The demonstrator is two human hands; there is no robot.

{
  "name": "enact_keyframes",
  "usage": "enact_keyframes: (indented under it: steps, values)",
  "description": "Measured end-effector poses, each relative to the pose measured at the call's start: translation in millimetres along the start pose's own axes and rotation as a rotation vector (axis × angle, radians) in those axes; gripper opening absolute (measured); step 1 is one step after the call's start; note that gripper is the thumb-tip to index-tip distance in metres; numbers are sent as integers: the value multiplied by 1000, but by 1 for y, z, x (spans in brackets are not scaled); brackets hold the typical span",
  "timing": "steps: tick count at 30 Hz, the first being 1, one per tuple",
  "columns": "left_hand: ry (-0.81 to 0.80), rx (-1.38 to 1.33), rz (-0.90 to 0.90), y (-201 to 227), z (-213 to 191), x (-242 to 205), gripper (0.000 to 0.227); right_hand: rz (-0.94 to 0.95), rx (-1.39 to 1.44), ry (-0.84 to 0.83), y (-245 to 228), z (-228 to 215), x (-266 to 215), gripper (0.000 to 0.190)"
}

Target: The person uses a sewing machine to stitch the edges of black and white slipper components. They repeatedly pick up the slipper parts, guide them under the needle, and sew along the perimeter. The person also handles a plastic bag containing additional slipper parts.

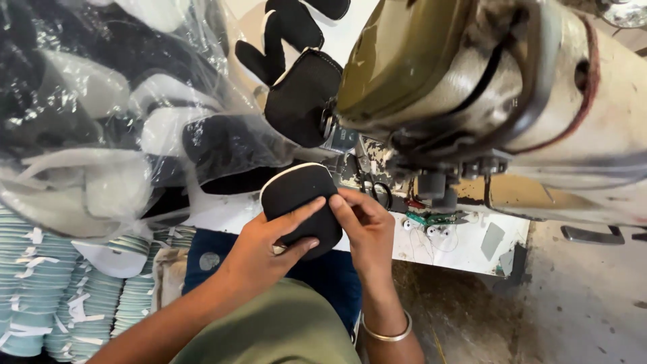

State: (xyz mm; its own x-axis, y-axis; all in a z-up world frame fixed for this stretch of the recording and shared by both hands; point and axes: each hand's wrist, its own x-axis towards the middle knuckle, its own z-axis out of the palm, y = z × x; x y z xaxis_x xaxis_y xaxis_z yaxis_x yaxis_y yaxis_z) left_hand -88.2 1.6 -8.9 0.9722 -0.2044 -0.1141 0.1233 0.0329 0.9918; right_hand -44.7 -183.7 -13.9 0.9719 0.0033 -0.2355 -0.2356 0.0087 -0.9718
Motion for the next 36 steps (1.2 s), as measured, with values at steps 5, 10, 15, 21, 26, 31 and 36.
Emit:
enact_keyframes:
  steps: [5,10,15,21,26,31,36]
  values:
    - [222,35,52,20,5,24,63,10,-12,17,-19,21,43,11]
    - [216,120,-162,30,-21,56,74,-65,222,38,1,24,66,25]
    - [14,-49,39,21,-55,68,71,-96,209,16,-7,29,55,29]
    - [-85,108,-102,34,-72,79,70,-169,212,-48,16,25,44,28]
    - [-127,68,135,26,-85,82,69,-157,216,-26,17,30,36,26]
    - [-247,82,213,36,-100,102,70,-126,269,-20,14,36,38,25]
    - [-332,122,-39,49,-110,124,75,-117,341,-16,3,42,47,27]
